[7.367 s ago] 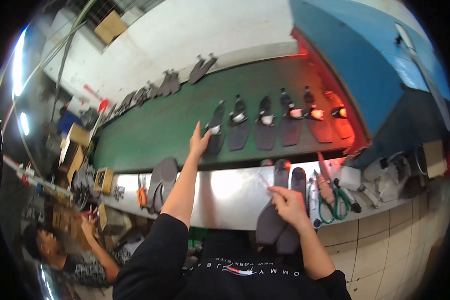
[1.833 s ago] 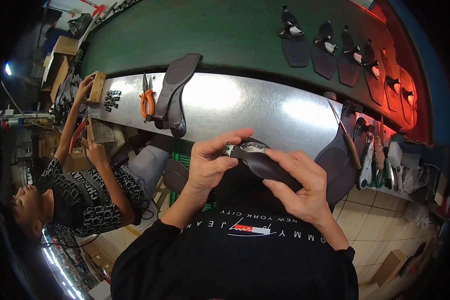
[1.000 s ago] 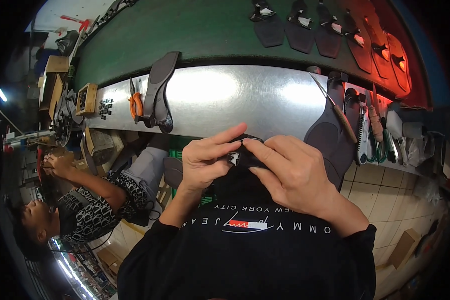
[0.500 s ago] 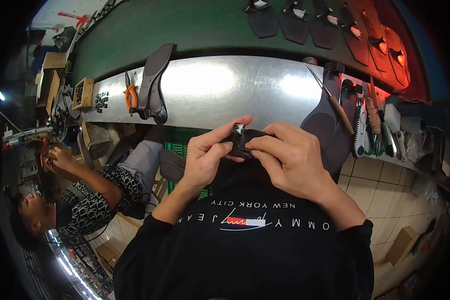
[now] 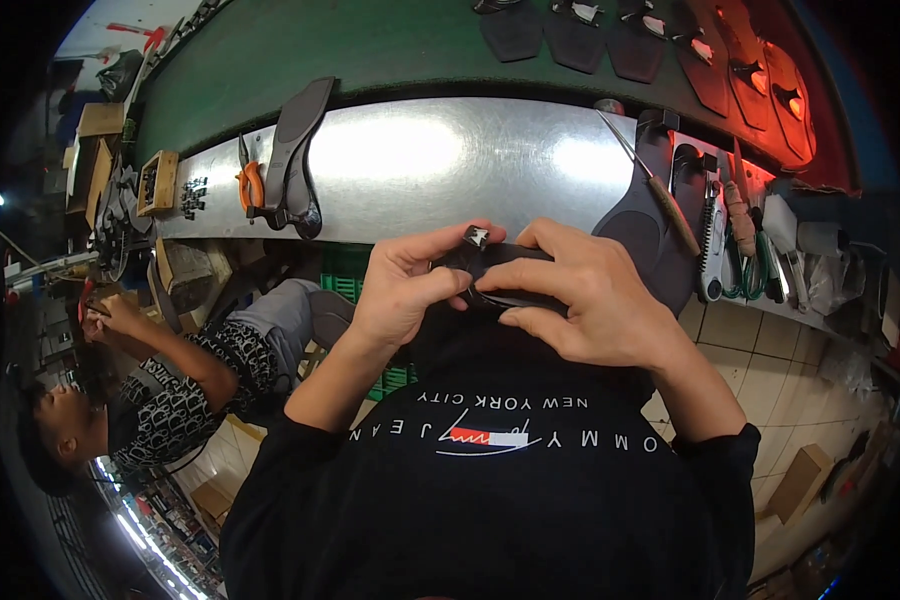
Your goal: Manually assemble or finish footwear components by applying adhesives, trimming edges, and attaching small parts at a manufacturing station.
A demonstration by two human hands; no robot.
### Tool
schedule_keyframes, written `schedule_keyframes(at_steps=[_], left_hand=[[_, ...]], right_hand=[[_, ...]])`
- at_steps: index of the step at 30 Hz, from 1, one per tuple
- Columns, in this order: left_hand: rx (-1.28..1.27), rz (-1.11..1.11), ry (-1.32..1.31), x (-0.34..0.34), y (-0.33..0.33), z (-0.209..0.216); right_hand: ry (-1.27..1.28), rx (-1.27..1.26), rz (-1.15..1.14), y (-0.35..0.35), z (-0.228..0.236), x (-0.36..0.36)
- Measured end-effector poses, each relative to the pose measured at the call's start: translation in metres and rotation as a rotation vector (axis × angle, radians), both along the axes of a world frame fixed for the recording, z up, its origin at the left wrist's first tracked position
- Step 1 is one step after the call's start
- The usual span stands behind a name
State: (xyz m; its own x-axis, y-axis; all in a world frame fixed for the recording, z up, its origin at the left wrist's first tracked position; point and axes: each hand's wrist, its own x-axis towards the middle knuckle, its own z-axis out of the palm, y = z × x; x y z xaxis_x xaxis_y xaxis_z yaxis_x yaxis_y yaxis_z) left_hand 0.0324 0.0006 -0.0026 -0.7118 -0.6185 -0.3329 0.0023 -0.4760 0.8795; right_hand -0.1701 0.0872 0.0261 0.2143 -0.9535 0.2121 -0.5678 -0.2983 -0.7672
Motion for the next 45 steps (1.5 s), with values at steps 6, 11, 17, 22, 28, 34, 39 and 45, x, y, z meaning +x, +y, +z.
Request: schedule_keyframes(at_steps=[6,11,17,22,28,34,39,45], left_hand=[[-0.004,-0.006,-0.038,-0.006,-0.003,0.004],[-0.008,-0.009,-0.047,-0.008,-0.005,0.004],[0.214,-0.035,-0.037,-0.005,-0.013,0.008],[0.259,-0.026,0.138,-0.003,-0.012,0.004],[0.090,-0.048,-0.046,-0.003,-0.006,-0.004],[0.097,-0.035,-0.057,-0.009,-0.002,-0.008],[0.020,-0.036,-0.104,-0.015,0.003,-0.012],[-0.083,-0.115,-0.173,-0.013,0.009,-0.014]], right_hand=[[-0.117,0.103,-0.070,0.010,-0.014,0.004],[-0.145,0.057,-0.145,0.011,-0.021,0.008],[0.009,-0.285,-0.189,0.011,-0.023,0.015],[0.042,-0.370,-0.167,0.012,-0.019,0.014],[0.031,-0.242,-0.297,0.012,-0.015,0.018],[0.009,-0.219,-0.295,0.009,-0.021,0.016],[0.010,-0.252,-0.317,0.009,-0.028,0.018],[-0.012,-0.182,-0.345,0.012,-0.032,0.016]])
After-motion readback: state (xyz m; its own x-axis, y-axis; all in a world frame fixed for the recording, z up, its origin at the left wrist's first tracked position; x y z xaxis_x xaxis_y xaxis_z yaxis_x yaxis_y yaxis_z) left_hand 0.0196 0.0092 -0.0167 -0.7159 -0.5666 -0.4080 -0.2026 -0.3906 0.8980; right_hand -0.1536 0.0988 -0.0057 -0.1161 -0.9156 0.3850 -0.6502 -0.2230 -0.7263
